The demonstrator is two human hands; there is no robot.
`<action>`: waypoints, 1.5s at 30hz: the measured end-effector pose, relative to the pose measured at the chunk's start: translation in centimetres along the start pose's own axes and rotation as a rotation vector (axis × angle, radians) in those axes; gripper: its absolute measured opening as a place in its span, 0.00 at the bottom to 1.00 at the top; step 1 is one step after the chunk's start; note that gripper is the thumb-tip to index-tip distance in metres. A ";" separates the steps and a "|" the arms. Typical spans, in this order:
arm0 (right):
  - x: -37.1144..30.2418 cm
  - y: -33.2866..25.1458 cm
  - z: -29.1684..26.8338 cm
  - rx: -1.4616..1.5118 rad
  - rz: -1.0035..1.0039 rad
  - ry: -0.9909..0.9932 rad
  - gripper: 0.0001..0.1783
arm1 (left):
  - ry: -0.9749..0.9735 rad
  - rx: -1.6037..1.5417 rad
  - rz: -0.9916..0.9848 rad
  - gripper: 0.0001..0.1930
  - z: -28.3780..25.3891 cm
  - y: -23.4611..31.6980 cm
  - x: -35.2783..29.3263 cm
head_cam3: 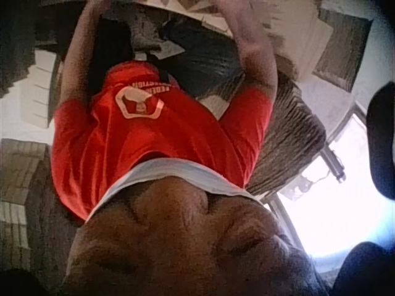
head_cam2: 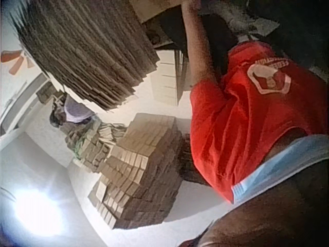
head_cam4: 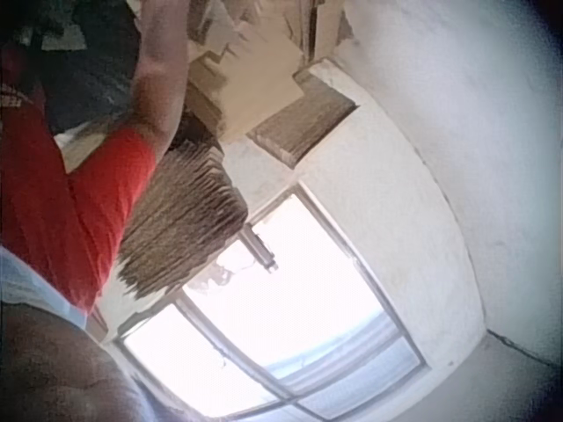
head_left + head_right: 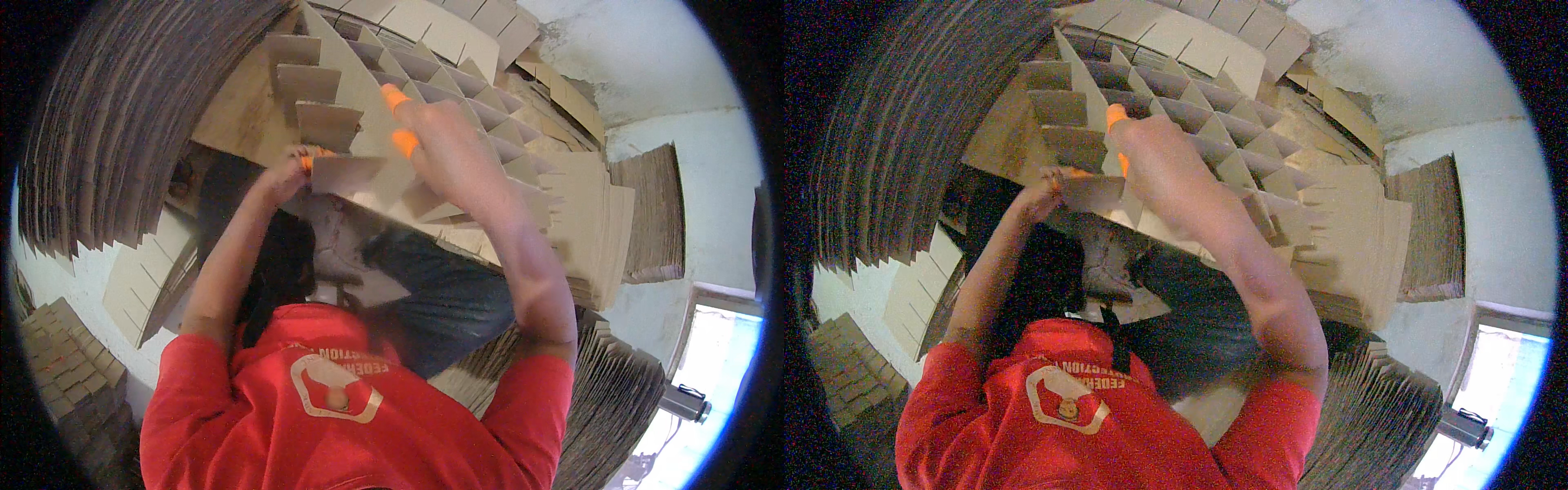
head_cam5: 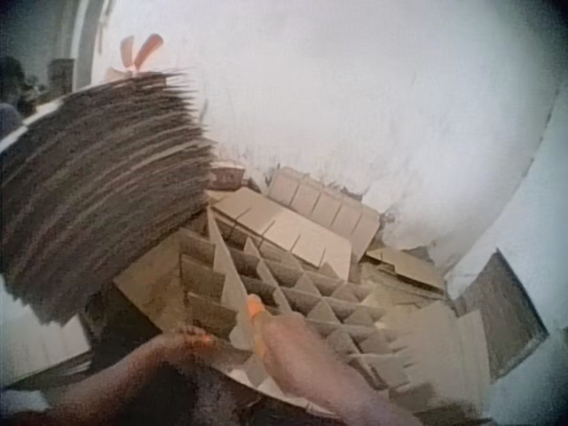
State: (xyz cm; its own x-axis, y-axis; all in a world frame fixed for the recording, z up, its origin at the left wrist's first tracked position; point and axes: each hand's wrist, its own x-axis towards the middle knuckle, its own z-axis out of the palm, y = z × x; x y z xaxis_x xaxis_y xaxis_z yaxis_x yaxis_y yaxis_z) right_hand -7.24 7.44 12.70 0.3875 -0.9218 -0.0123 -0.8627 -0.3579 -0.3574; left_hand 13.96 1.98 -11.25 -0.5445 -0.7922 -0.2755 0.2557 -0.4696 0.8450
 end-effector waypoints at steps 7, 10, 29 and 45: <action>-1.6 1.1 1.7 0.130 -0.062 0.105 0.21 | -0.249 -0.262 -0.049 0.08 1.0 -5.3 3.8; -2.0 1.5 1.9 0.129 -0.026 0.102 0.26 | -0.170 -0.138 0.033 0.09 2.3 -4.5 2.9; -1.8 1.9 4.3 -0.116 0.000 -0.141 0.17 | 0.358 0.669 0.214 0.16 -11.6 -11.0 8.7; -5.1 8.7 15.1 0.229 0.436 0.130 0.21 | 0.228 1.509 1.039 0.42 6.0 8.8 -3.0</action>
State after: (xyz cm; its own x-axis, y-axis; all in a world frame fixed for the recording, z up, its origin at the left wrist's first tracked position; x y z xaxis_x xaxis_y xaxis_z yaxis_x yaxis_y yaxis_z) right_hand -11.82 11.27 -4.41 -0.0484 -0.9943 -0.0951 -0.8360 0.0925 -0.5409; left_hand 13.00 2.60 -0.25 -0.5158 -0.5909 0.6204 -0.5386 0.7867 0.3016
